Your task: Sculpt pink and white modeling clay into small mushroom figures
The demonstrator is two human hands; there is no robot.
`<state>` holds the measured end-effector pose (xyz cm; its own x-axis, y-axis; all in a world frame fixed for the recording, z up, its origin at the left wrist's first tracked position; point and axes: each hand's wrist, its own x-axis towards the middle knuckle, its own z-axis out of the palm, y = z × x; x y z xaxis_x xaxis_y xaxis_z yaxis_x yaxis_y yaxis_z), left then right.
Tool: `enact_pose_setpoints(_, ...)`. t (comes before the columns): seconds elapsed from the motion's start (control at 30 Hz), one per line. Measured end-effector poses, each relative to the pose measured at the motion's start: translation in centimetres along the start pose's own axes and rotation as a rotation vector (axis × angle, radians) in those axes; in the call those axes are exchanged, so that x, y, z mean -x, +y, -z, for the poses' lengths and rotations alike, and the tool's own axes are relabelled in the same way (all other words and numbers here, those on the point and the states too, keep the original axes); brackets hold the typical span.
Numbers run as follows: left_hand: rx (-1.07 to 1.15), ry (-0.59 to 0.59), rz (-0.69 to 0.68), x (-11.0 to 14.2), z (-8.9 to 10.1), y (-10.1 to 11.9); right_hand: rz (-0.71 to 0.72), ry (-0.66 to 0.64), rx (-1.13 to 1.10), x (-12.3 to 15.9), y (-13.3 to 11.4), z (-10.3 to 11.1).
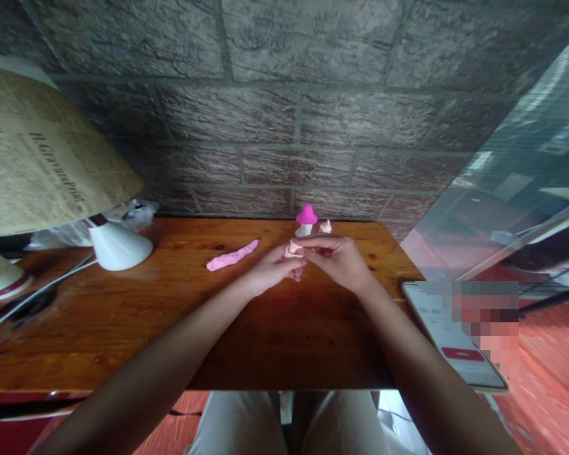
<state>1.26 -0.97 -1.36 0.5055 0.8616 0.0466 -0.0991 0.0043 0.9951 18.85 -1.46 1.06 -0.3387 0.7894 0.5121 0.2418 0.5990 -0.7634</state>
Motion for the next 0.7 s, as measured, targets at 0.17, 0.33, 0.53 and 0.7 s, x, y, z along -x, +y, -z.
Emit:
enact_pose_setpoints(0.17, 0.022, 0.001, -0.011, 0.1, 0.0, 0.1, 0.028, 0.032, 0.027, 0.0, -0.4, -0.2)
enact_pose_setpoints(0.33, -0.051, -0.016, -0.032, 0.2, -0.2, 0.2, 0.006, 0.029, 0.027, 0.1, 0.1, -0.8)
enact_pose_setpoints(0.53, -0.046, 0.002, -0.029, 0.1, -0.2, 0.2, 0.047, 0.010, 0.132, 0.2, 0.4, -0.2)
enact_pose_setpoints(0.7, -0.050, 0.010, -0.027, 0.1, -0.1, 0.1, 0.089, -0.011, 0.198, 0.1, 0.3, 0.4)
